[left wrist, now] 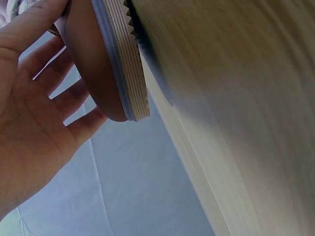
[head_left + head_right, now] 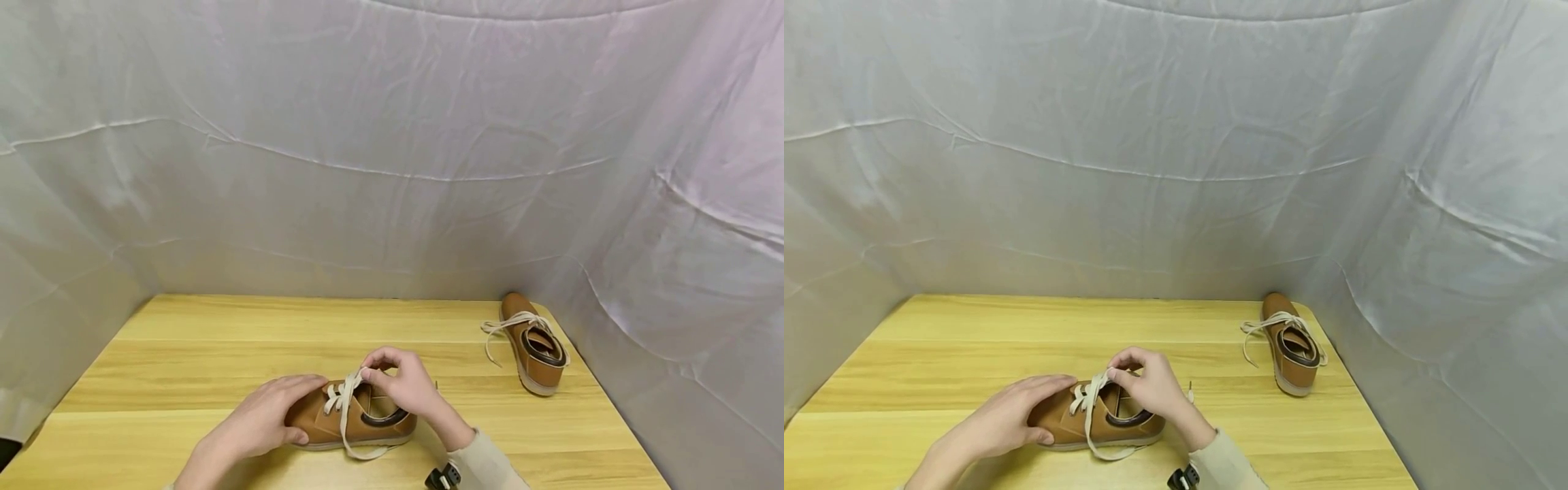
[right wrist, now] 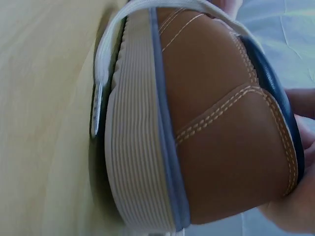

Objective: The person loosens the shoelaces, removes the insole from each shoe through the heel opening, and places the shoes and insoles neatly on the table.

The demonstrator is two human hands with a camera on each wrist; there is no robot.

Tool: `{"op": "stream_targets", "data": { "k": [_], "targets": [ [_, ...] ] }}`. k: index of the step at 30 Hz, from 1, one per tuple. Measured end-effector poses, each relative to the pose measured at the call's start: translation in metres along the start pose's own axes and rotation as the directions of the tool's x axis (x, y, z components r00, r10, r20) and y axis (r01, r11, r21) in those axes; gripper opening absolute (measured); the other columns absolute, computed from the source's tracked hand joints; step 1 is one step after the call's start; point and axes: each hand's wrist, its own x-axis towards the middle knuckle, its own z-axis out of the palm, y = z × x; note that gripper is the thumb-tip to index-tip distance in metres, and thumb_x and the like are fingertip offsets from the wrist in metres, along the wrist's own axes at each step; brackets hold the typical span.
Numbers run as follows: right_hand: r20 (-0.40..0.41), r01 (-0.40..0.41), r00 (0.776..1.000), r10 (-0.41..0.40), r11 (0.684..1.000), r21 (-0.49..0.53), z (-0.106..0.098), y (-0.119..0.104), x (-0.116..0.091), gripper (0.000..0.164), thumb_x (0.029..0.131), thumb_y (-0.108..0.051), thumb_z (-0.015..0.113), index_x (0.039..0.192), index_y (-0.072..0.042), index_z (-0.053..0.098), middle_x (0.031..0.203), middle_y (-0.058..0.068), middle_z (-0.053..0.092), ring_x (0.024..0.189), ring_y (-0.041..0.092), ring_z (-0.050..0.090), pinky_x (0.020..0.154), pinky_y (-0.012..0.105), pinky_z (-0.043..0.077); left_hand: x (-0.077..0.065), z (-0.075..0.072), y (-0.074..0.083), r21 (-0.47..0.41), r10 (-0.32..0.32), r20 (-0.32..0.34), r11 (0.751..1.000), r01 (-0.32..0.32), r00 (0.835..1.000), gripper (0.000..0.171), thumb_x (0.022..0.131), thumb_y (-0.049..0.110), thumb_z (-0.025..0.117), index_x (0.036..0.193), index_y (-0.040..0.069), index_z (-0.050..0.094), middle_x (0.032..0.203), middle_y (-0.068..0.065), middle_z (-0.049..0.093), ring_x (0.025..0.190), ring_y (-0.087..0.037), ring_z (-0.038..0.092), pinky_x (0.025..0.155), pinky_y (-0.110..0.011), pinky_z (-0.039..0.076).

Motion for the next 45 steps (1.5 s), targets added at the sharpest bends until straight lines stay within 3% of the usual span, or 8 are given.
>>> {"op": "stream_targets", "data": {
  "k": [7,14,18,22,27,29,36,45],
  "targets": [
    [-0.005,-0.066,0.998,0.066,0.997,0.04,-0.0005,0.0013,0.0015,0.005,0.096,-0.016,0.075,0.098,-0.012,0.076,0.094,-0.001,0.076,0.091,0.016,0.068,0.088,0.038,0.055,0.0,-0.001,0.0004,-0.011,-0.007,0.004,1.0,0.008,1.0,0.09,0.069,0.023,0.096,0.148,0.009,0.056,0.146,-0.009,0.061,0.133,-0.037,0.057,0.11,-0.065,0.043],
    [0.0,0.0,1.0,0.0,0.999,-0.042,-0.0003,-0.0031,-0.0007,0.007,0.096,-0.02,0.076,0.103,-0.018,0.076,0.102,-0.009,0.076,0.102,0.015,0.069,0.099,0.055,0.053,-0.0005,-0.0002,0.0001,-0.008,-0.013,0.0,1.0,0.013,1.0,0.089,0.069,0.023,0.096,0.149,0.01,0.056,0.145,-0.008,0.062,0.133,-0.036,0.058,0.11,-0.064,0.044],
    [0.0,0.105,0.994,-0.106,0.985,-0.139,-0.0013,-0.005,-0.0018,0.015,0.095,-0.018,0.078,0.109,-0.018,0.076,0.111,-0.01,0.074,0.111,0.013,0.067,0.103,0.049,0.053,-0.0011,0.0003,-0.0002,-0.005,-0.013,0.0,1.0,0.013,1.0,0.089,0.07,0.023,0.096,0.149,0.011,0.056,0.145,-0.008,0.062,0.133,-0.035,0.058,0.109,-0.064,0.044],
    [0.057,0.326,0.944,-0.324,0.902,-0.281,-0.0044,-0.0066,-0.0011,0.022,0.091,-0.011,0.08,0.113,-0.016,0.075,0.116,-0.007,0.072,0.115,0.013,0.065,0.102,0.037,0.054,-0.0012,0.0007,-0.0007,-0.004,-0.013,0.004,1.0,0.013,1.0,0.089,0.07,0.024,0.096,0.149,0.011,0.056,0.145,-0.008,0.062,0.133,-0.036,0.057,0.109,-0.064,0.044],
    [0.182,0.594,0.801,-0.571,0.716,-0.368,-0.0068,-0.0062,0.0022,0.023,0.087,-0.006,0.084,0.106,-0.013,0.074,0.113,-0.003,0.072,0.11,0.013,0.064,0.1,0.023,0.052,0.0004,0.0013,-0.0013,-0.005,-0.018,0.007,1.0,0.018,1.0,0.089,0.071,0.024,0.095,0.149,0.01,0.056,0.146,-0.008,0.061,0.134,-0.035,0.057,0.111,-0.062,0.044],
    [0.207,0.633,0.768,-0.606,0.67,-0.388,-0.0063,-0.0053,0.0025,0.021,0.086,-0.006,0.084,0.103,-0.013,0.074,0.11,-0.003,0.072,0.107,0.012,0.064,0.098,0.019,0.051,0.0003,0.0012,-0.0013,-0.003,-0.017,0.005,1.0,0.017,1.0,0.089,0.071,0.024,0.095,0.149,0.01,0.056,0.146,-0.008,0.061,0.134,-0.035,0.057,0.111,-0.062,0.044],
    [0.225,0.596,0.799,-0.558,0.686,-0.418,-0.005,-0.0033,0.001,0.016,0.085,-0.007,0.086,0.096,-0.014,0.076,0.105,-0.004,0.071,0.102,0.012,0.064,0.093,0.017,0.053,-0.0006,0.0015,-0.001,0.003,-0.01,-0.004,1.0,0.01,1.0,0.089,0.069,0.024,0.096,0.148,0.01,0.057,0.144,-0.009,0.062,0.131,-0.036,0.058,0.109,-0.063,0.045],
    [0.197,0.608,0.775,-0.6,0.624,-0.491,-0.0062,-0.0001,0.0024,0.017,0.083,-0.01,0.088,0.095,-0.016,0.078,0.1,-0.005,0.071,0.097,0.011,0.065,0.088,0.018,0.054,0.0012,0.0012,0.0007,-0.002,-0.025,0.011,1.0,0.025,1.0,0.088,0.071,0.024,0.095,0.149,0.01,0.056,0.146,-0.009,0.061,0.134,-0.035,0.056,0.111,-0.062,0.043]
  ]
}}
